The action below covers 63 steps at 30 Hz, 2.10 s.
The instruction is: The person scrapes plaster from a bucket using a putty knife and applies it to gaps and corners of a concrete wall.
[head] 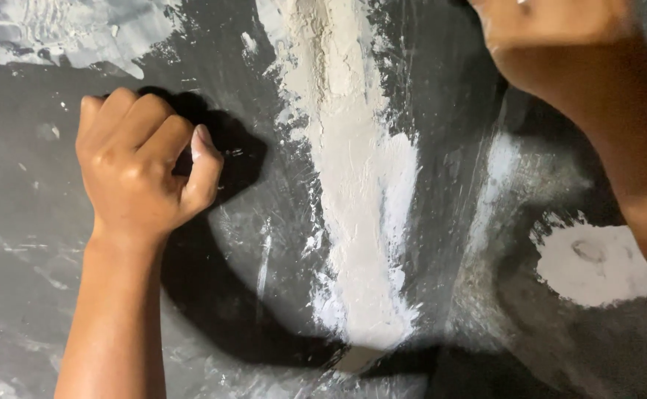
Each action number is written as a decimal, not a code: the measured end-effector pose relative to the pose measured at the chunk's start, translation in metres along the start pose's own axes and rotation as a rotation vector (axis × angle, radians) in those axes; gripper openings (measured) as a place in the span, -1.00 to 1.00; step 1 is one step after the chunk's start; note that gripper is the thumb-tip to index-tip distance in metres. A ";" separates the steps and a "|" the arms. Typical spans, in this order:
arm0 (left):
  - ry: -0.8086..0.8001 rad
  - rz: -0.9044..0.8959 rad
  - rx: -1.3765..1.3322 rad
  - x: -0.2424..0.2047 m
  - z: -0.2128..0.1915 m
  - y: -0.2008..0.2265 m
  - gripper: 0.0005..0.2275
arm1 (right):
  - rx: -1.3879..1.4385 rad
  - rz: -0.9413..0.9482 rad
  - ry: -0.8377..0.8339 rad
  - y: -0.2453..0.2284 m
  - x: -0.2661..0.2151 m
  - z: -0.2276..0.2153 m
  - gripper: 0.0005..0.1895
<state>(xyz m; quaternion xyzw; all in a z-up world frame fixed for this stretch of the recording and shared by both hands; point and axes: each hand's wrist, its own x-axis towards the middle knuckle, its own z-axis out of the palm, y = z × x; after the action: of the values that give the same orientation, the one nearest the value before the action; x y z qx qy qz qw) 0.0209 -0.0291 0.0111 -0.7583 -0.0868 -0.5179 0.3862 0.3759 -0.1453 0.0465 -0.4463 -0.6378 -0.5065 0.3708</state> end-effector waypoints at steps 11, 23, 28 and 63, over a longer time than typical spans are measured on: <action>0.034 -0.008 -0.021 -0.007 0.001 -0.004 -0.74 | -0.099 0.089 -0.120 -0.037 -0.016 -0.002 -0.63; 0.075 0.003 -0.053 -0.008 0.000 -0.006 -0.78 | 0.192 0.466 -0.402 -0.026 -0.083 -0.008 -0.59; 0.066 0.000 -0.040 -0.011 0.001 -0.008 -0.77 | 0.307 0.399 -0.267 -0.010 -0.078 -0.001 -0.56; 0.050 -0.004 -0.052 -0.027 0.008 -0.021 -0.82 | -0.073 0.171 -0.233 -0.066 -0.099 0.025 -0.75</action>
<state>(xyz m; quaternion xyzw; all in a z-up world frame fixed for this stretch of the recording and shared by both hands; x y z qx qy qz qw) 0.0030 -0.0022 -0.0022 -0.7546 -0.0652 -0.5396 0.3676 0.3450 -0.1463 -0.0713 -0.5680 -0.6174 -0.4406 0.3194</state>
